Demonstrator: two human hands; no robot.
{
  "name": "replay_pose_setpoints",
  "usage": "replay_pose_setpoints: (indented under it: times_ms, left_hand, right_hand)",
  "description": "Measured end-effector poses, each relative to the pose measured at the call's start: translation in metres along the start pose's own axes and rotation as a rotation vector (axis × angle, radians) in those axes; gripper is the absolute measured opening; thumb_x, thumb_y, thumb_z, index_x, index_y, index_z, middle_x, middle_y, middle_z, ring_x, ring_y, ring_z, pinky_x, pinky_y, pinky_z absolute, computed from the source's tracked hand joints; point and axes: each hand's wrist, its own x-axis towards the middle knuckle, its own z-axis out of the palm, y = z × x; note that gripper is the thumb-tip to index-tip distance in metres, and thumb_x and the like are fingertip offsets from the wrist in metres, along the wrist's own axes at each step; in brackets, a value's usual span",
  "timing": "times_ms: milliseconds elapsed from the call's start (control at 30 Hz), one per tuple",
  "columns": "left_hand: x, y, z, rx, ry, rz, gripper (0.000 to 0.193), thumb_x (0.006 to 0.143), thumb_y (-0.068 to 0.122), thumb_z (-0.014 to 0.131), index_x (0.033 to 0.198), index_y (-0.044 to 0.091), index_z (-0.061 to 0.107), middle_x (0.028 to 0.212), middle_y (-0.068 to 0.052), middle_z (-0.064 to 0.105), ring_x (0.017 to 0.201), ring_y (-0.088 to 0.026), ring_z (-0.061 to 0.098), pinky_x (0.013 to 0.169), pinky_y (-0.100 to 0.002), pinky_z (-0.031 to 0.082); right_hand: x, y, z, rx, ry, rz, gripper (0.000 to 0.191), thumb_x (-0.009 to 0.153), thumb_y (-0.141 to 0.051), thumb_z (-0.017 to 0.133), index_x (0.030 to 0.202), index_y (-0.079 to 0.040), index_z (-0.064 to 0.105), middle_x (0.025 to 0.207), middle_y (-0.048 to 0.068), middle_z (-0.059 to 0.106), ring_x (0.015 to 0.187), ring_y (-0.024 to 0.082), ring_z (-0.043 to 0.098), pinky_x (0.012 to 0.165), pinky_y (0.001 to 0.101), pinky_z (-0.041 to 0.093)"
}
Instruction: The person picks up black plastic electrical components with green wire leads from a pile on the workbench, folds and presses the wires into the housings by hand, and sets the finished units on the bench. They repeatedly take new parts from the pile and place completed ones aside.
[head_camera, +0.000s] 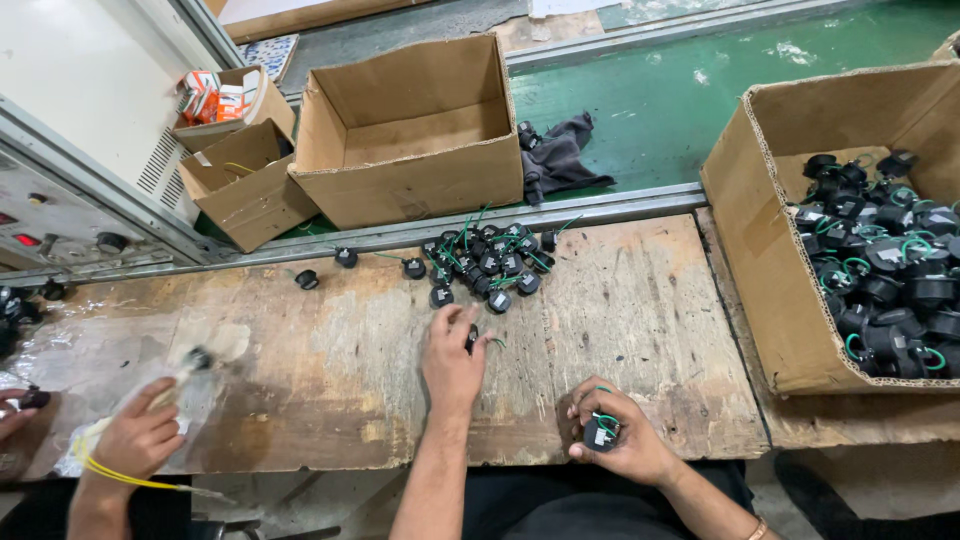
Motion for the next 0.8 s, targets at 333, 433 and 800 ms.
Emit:
replay_pose_setpoints:
  times_ms: [333,433,800]
  left_hand:
    - [-0.022,-0.007,-0.019,-0.059,-0.070,0.124,0.026,0.076,0.019,0.082,0.100,0.009,0.077,0.112,-0.008,0.075,0.105,-0.031,0.067,0.088,-0.039,0.054]
    - [-0.032,-0.019,-0.032,0.041,0.041,0.051,0.022,0.075,0.017,0.081,0.095,0.008,0.078,0.102,-0.009,0.078,0.099,-0.030,0.070,0.086,-0.040,0.054]
    - [-0.058,0.043,-0.006,-0.875,-0.201,0.213,0.033,0.089,0.002,0.065,0.116,0.014,0.079,0.106,-0.006,0.082,0.105,-0.024,0.078,0.092,-0.035,0.064]
  right_hand:
    - [-0.001,0.006,0.001,0.270,0.023,0.036,0.039,0.083,-0.010,0.087,0.090,-0.006,0.050,0.108,0.010,0.053,0.099,0.019,0.060,0.082,0.0356,0.060]
    - [-0.001,0.003,0.002,0.257,0.028,0.057,0.039,0.082,-0.011,0.087,0.089,-0.006,0.049,0.108,0.010,0.053,0.099,0.019,0.060,0.082,0.0355,0.060]
    - [-0.002,0.007,0.000,-0.125,0.075,0.013,0.062,0.080,-0.019,0.084,0.133,-0.001,0.058,0.124,0.016,0.059,0.115,0.030,0.060,0.098,0.0416,0.048]
